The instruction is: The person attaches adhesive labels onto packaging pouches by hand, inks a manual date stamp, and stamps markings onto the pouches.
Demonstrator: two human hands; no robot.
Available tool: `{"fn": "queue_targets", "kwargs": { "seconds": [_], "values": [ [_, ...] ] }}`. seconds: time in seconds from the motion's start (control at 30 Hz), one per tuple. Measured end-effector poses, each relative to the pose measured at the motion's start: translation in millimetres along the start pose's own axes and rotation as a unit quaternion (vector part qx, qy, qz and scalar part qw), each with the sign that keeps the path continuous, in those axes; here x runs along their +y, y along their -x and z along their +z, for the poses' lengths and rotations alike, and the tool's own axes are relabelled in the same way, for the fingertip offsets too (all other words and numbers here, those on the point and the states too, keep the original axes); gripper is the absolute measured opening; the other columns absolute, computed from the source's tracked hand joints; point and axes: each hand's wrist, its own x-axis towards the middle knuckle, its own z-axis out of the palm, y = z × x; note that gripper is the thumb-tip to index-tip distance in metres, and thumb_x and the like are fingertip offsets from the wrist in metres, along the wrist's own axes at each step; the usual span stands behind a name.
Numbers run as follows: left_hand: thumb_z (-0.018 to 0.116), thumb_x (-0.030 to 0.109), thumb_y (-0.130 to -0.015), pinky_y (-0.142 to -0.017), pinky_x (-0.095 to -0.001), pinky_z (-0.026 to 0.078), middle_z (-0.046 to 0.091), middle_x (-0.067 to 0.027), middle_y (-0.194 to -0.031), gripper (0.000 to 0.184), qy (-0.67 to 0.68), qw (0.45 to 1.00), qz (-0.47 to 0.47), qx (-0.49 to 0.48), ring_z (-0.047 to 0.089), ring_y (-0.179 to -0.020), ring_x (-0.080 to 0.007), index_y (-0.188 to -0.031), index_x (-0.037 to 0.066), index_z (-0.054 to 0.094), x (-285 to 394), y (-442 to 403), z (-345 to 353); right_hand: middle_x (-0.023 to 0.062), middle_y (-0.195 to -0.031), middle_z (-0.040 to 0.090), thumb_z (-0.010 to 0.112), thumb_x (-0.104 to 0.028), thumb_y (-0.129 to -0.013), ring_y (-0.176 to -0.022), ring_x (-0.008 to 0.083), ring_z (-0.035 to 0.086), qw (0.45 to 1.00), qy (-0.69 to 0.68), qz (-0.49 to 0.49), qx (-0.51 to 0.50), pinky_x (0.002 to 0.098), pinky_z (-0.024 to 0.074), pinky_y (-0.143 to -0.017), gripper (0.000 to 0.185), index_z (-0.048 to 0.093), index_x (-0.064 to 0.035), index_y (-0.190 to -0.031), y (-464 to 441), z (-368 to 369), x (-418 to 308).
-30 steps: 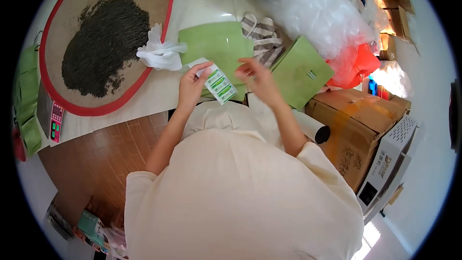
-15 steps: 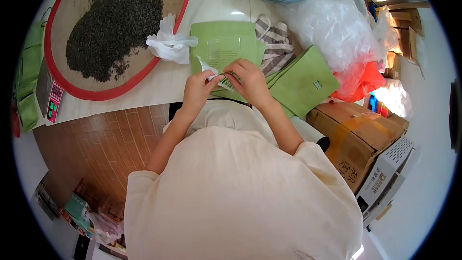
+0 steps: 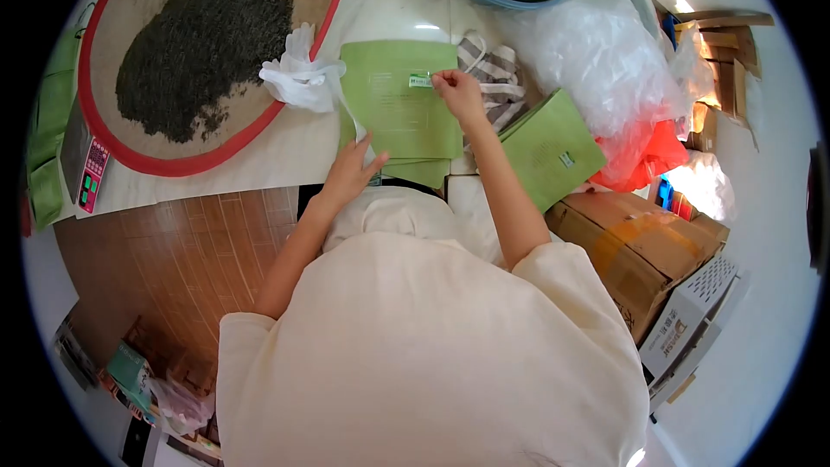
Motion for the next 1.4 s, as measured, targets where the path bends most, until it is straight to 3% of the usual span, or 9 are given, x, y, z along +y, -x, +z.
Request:
{"fn": "queue_targets", "kwargs": {
  "seconds": [0.4,0.47,0.6,0.7,0.87,1.0,1.07,1.27,1.4],
  "values": [
    [0.054,0.044,-0.089,-0.097,-0.0427,0.039,0.047,-0.0334,-0.124,0.065,-0.006,0.999,-0.027,-0.026,0.046,-0.117,-0.0438,-0.133,-0.002,0.041,-14.5,0.4,6.2,0.0118,-0.071,0.067,0.068,-0.015,-0.076,-0.062,0.0196,0.062,0.998,0.052,-0.03,0.025,0.0308,0.0491,-0.062,0.016,0.069,-0.0001,-0.082,-28.6,28.4,34.1],
    [0.055,0.043,-0.089,-0.094,-0.0406,0.041,0.049,-0.0301,-0.121,0.063,-0.02,1.0,-0.013,-0.011,0.049,-0.113,-0.0413,-0.133,-0.001,0.042,-19.4,0.2,10.6,0.0065,-0.071,0.065,0.066,-0.011,-0.079,-0.063,0.0107,0.057,0.998,0.059,-0.014,0.022,0.0257,0.046,-0.061,0.015,0.068,0.0028,-0.086,-30.4,31.4,35.2],
    [0.056,0.04,-0.089,-0.091,-0.0381,0.043,0.052,-0.0256,-0.118,0.061,-0.029,1.0,-0.001,0.005,0.052,-0.109,-0.0378,-0.133,0.0,0.043,-21.9,0.0,13.0,0.0063,-0.069,0.065,0.066,-0.011,-0.079,-0.061,0.0113,0.057,0.998,0.05,-0.028,0.037,0.0261,0.0466,-0.06,0.015,0.068,0.0027,-0.085,-31.5,36.4,40.7],
    [0.055,0.043,-0.089,-0.095,-0.0422,0.041,0.049,-0.0313,-0.122,0.065,-0.006,1.0,-0.002,-0.007,0.047,-0.116,-0.0434,-0.132,-0.003,0.041,-19.5,0.2,10.3,0.0082,-0.069,0.066,0.067,-0.013,-0.078,-0.06,0.0141,0.06,0.997,0.063,-0.012,0.046,0.0279,0.0479,-0.059,0.016,0.068,0.0012,-0.085,-31.1,38.6,39.1],
    [0.055,0.043,-0.088,-0.093,-0.0418,0.042,0.051,-0.0313,-0.119,0.065,-0.008,1.0,-0.001,-0.004,0.05,-0.111,-0.0428,-0.132,-0.003,0.042,-19.3,0.3,9.8,0.0106,-0.073,0.067,0.069,-0.018,-0.076,-0.068,0.0262,0.065,0.984,0.148,-0.014,0.094,0.0374,0.05,-0.062,0.013,0.069,-0.0058,-0.081,-24.5,44.6,28.2],
    [0.056,0.043,-0.088,-0.091,-0.0418,0.043,0.052,-0.0313,-0.116,0.065,-0.021,1.0,0.014,0.008,0.052,-0.108,-0.0425,-0.132,-0.002,0.043,-23.4,-0.9,12.5,0.0096,-0.075,0.066,0.072,-0.018,-0.073,-0.072,0.0273,0.064,0.973,0.193,-0.003,0.125,0.039,0.0495,-0.064,0.015,0.068,-0.0063,-0.081,-16.1,56.5,23.5],
    [0.056,0.041,-0.088,-0.091,-0.0403,0.043,0.053,-0.0287,-0.116,0.063,-0.027,1.0,0.005,-0.002,0.052,-0.107,-0.0408,-0.132,-0.002,0.043,-20.2,-1.5,10.2,0.0104,-0.081,0.063,0.075,-0.02,-0.07,-0.076,0.03,0.061,0.939,0.29,-0.09,0.16,0.0409,0.0486,-0.065,0.023,0.064,-0.0057,-0.085,-8.0,61.1,20.1],
    [0.057,0.043,-0.087,-0.09,-0.0418,0.044,0.052,-0.03,-0.117,0.064,-0.027,1.0,0.003,-0.012,0.052,-0.107,-0.0417,-0.131,-0.001,0.044,-23.0,-3.2,8.6,0.0148,-0.096,0.055,0.072,-0.016,-0.073,-0.083,0.0348,0.057,0.915,0.305,-0.077,0.253,0.043,0.0467,-0.068,0.033,0.055,-0.0051,-0.098,3.7,64.7,7.4],
    [0.057,0.043,-0.087,-0.09,-0.0416,0.044,0.052,-0.0292,-0.117,0.063,-0.023,0.999,-0.003,-0.024,0.053,-0.107,-0.0414,-0.131,-0.001,0.045,-18.2,-2.8,5.9,0.0161,-0.099,0.053,0.071,-0.016,-0.074,-0.084,0.037,0.056,0.917,0.31,-0.078,0.239,0.0449,0.0462,-0.07,0.036,0.052,-0.0043,-0.102,-14.0,53.9,33.4]
  ]
}}
